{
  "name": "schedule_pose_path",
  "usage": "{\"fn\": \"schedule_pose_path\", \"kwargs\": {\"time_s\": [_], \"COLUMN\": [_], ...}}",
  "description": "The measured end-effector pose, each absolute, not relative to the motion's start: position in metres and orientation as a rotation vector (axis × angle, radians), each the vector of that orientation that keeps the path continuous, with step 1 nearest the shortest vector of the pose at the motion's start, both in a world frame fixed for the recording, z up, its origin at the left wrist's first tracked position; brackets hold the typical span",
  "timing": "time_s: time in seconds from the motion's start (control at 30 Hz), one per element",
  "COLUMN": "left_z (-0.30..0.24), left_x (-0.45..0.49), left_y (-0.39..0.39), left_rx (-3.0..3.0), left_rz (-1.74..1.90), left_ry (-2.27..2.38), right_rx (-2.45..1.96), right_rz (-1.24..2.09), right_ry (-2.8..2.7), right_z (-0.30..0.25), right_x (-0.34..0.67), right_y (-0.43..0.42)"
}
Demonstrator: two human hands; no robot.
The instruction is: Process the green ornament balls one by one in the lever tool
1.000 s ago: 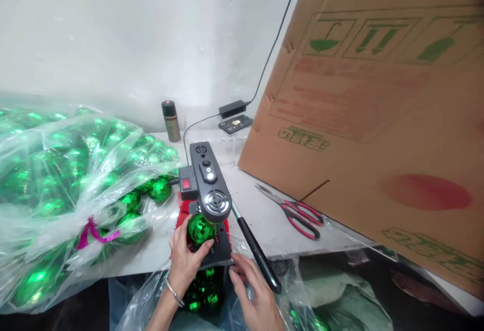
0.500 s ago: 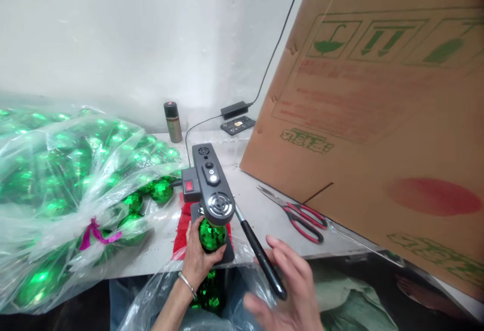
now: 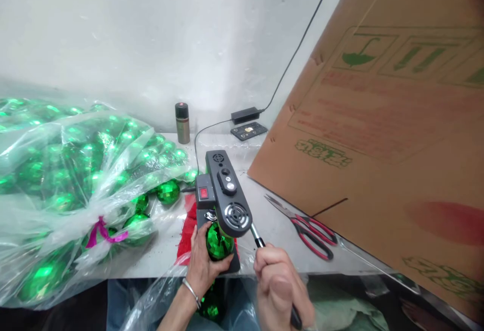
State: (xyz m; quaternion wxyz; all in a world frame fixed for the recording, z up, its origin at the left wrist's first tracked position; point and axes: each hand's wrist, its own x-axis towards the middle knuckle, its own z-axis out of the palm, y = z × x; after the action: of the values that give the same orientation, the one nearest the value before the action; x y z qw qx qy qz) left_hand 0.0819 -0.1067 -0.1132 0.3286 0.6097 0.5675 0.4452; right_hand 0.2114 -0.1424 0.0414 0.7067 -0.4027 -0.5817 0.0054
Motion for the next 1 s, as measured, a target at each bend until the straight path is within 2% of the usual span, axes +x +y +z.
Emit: {"fn": "schedule_pose_path", "kwargs": {"time_s": [0.63, 1.0], "left_z": [-0.118, -0.113], "left_x": [0.089, 0.09], "left_y": [-0.106, -0.107], "left_rx": [1.696, 1.655], "left_rz": [1.165, 1.166], "left_ry": [1.486, 1.504], "right_rx": [-0.965, -0.895], "right_rz": [-0.083, -0.001], "right_ry": [-1.148, -1.218], "right_z": [0.054, 0.027], "right_x": [0.203, 0.215], "right_y": [-0.134, -0.138]}}
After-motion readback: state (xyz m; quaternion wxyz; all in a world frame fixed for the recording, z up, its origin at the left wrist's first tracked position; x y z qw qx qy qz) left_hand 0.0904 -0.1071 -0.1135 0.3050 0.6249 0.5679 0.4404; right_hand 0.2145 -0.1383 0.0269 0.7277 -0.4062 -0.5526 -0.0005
